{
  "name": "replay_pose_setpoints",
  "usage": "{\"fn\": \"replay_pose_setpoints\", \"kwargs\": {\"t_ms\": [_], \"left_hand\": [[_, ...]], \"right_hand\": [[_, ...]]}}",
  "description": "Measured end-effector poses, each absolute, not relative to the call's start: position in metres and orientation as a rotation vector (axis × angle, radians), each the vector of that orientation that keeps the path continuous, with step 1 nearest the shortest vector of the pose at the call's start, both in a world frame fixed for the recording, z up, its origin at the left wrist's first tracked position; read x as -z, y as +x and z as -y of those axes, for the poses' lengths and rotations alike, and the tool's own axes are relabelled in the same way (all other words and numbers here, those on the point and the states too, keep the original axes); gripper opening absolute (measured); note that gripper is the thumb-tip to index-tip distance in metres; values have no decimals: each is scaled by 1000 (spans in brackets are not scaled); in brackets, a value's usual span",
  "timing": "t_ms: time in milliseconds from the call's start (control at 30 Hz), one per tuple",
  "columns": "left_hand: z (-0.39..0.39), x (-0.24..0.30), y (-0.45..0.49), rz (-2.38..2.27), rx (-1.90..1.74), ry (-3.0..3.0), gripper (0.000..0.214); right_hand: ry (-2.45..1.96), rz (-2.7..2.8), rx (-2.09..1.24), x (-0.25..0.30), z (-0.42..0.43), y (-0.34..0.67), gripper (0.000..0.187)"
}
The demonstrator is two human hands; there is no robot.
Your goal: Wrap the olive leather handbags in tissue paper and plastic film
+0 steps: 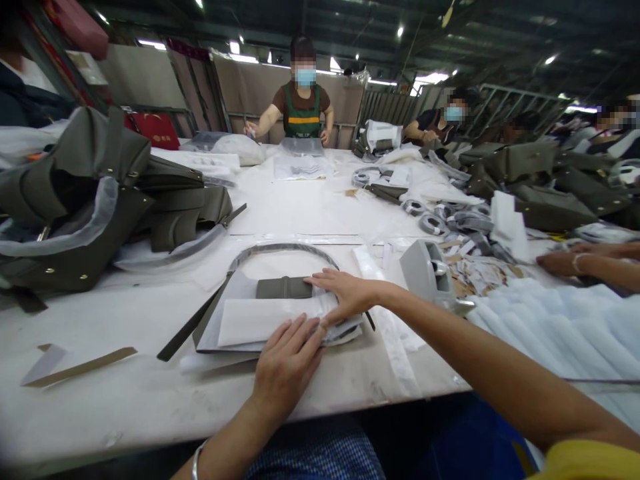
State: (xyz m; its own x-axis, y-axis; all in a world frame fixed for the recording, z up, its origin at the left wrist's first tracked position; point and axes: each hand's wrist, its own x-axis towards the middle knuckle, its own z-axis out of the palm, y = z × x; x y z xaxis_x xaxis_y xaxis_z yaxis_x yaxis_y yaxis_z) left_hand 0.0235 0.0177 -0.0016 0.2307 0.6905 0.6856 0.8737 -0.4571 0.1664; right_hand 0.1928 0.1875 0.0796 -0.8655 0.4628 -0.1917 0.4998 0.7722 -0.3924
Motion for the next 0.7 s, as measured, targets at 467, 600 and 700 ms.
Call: {"fn": "replay_pose_setpoints", "kwargs": {"t_ms": [467, 600, 700], "left_hand": [[-18, -4, 22, 1499, 954, -2324, 27], [-18, -5, 21, 1490, 944, -2312, 28], [-18, -6, 22, 1482, 953, -2300, 27]], "right_hand": [[1147, -2965, 714, -58, -197, 175, 56], [1185, -3125, 816, -67, -176, 188, 38], [1139, -3326, 695, -75, -143, 203, 34]]}}
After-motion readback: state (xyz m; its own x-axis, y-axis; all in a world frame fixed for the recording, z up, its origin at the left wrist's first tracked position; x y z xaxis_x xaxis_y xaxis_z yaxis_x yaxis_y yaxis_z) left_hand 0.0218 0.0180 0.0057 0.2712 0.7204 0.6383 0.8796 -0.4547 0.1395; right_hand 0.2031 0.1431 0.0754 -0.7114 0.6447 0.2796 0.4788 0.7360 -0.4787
